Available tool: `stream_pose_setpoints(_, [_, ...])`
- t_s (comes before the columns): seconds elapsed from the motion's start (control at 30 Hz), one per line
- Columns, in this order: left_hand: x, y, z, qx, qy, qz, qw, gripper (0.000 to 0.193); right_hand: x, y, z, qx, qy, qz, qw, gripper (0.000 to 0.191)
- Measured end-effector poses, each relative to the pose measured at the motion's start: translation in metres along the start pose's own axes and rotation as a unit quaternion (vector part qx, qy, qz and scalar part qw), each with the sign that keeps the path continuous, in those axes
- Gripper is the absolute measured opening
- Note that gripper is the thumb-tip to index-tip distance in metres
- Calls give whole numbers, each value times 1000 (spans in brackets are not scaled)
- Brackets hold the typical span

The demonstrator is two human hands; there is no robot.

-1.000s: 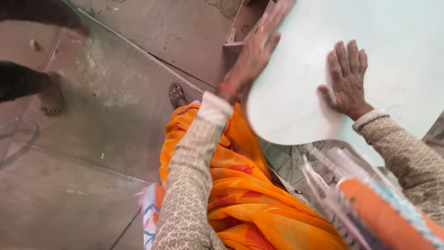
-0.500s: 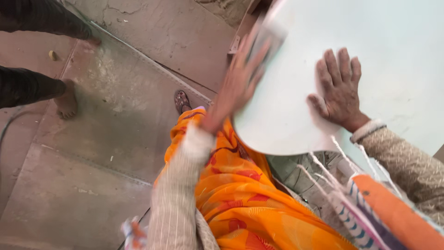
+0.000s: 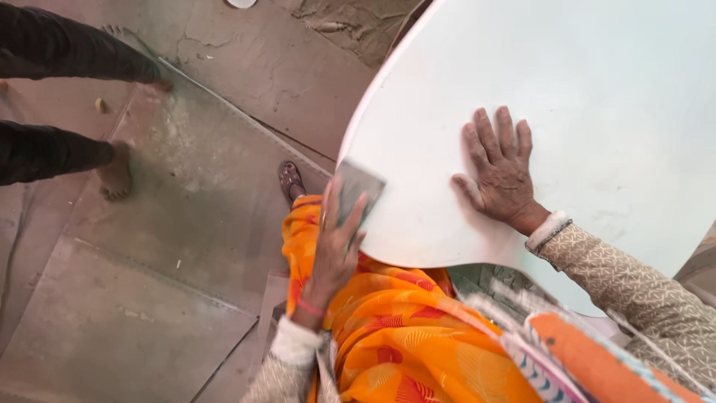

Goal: The person sands the surface of a large white curved furniture piece using a sanding block. They move around the object, applying pressure and smoothing the surface with repeated strokes.

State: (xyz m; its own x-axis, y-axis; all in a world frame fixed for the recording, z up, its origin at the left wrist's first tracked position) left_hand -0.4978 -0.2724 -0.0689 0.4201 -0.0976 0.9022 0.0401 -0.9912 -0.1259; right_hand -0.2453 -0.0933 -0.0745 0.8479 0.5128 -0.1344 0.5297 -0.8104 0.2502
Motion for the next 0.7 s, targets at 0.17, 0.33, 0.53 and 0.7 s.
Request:
stream_pose_setpoints(0.17, [-20, -28, 6, 43, -56, 10, 997, 63, -2, -2, 0, 6, 9, -2, 1000, 81])
stream_pose_setpoints(0.33, [-79, -197, 26, -56, -91, 85, 991, 57, -7, -4, 0, 9, -14, -13, 1000, 81])
stream_pose_setpoints(0.53, [-100, -310, 77, -101, -90, 17, 991, 38, -5, -4, 3, 26, -10, -3, 1000, 83])
stream_pose_setpoints(0.7, [-69, -113, 1, -4, -41, 82, 996, 65, -1, -2, 9, 14, -3, -5, 1000, 83])
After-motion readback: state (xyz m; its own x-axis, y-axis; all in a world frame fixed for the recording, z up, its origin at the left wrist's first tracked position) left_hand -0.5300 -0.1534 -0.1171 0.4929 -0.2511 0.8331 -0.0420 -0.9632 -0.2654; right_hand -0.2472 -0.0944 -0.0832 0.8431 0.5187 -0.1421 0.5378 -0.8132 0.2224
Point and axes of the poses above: each hand's wrist, its own y-axis away from the middle knuckle, its own z-axis out of the palm, x = y × z, the point moved 4 cm from there along -y, towards the middle knuckle, and after that the axes turned 15 degrees about z, right-handed, at the moved point
